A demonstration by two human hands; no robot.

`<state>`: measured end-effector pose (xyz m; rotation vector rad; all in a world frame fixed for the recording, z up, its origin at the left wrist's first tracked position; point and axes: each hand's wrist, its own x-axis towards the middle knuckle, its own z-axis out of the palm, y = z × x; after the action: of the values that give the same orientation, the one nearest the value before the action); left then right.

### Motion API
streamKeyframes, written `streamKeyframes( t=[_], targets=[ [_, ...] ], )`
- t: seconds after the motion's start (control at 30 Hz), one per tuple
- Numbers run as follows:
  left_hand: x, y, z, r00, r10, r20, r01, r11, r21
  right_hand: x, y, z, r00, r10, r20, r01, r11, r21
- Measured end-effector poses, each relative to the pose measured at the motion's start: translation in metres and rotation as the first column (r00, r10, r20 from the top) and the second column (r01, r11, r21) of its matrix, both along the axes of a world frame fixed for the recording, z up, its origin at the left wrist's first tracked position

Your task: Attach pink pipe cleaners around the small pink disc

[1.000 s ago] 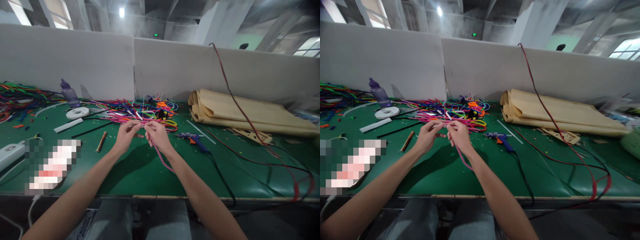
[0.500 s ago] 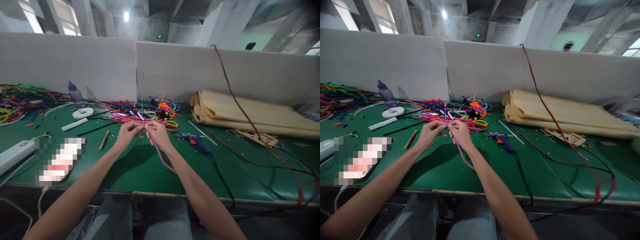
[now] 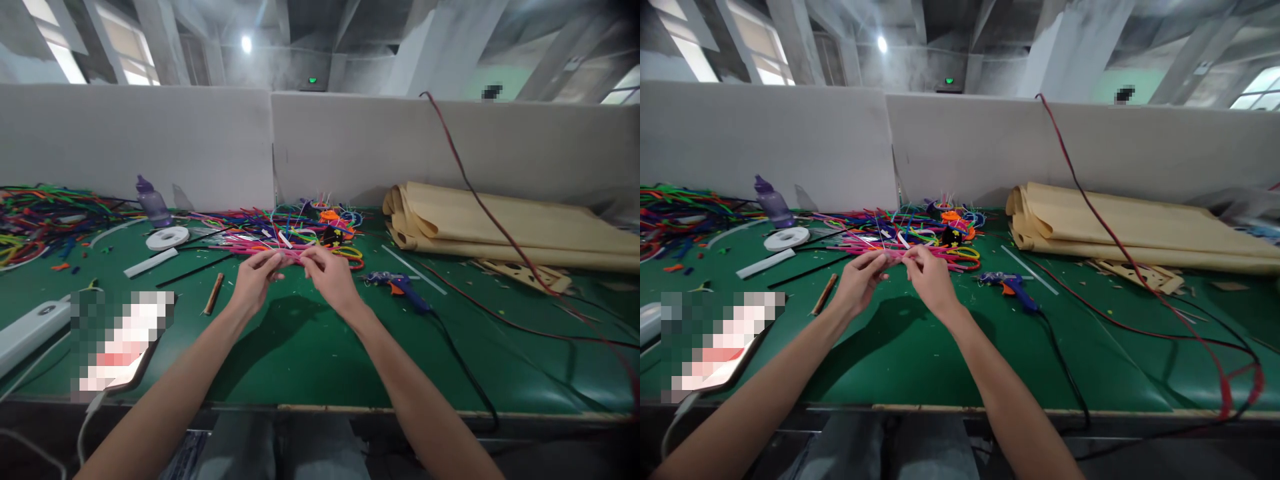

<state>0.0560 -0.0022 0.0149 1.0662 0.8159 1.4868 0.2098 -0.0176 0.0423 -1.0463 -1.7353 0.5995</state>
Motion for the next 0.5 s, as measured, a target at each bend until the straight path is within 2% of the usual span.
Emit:
streamKeyframes(
  t=[0.1, 0.17, 0.23, 0.33, 0.43, 0.5],
  targets=[
    [-0.002, 0.001, 0.001, 0.999, -0.032, 0.029, 0.032, 0.999, -0.011, 0.009, 0.005, 0.004, 0.991, -0.028, 0.134, 0.019, 0.998, 0.065],
    [-0.004, 0.001, 0.002, 0.996, -0.083, 0.036, 0.084, 0.996, -0.018, 0.016, 0.009, 0.006, 0.991, 0.049, 0.123, -0.047, 0.999, -0.017],
    [-0.007, 0.001, 0.004, 0.986, -0.155, 0.053, 0.157, 0.987, -0.044, 0.022, 0.012, 0.007, 0.982, 0.185, 0.039, -0.178, 0.973, -0.147],
    [-0.01, 0.0, 0.007, 0.958, -0.253, 0.133, 0.267, 0.958, -0.101, 0.027, 0.015, 0.003, 0.925, 0.35, -0.147, -0.378, 0.881, -0.285],
    [-0.009, -0.002, 0.009, 0.934, -0.249, 0.256, 0.289, 0.948, -0.133, 0.023, 0.016, -0.005, 0.877, 0.38, -0.294, -0.47, 0.807, -0.358],
    [-0.007, -0.002, 0.01, 0.933, -0.185, 0.31, 0.241, 0.959, -0.151, 0.016, 0.016, -0.011, 0.866, 0.359, -0.349, -0.48, 0.793, -0.374]
  ],
)
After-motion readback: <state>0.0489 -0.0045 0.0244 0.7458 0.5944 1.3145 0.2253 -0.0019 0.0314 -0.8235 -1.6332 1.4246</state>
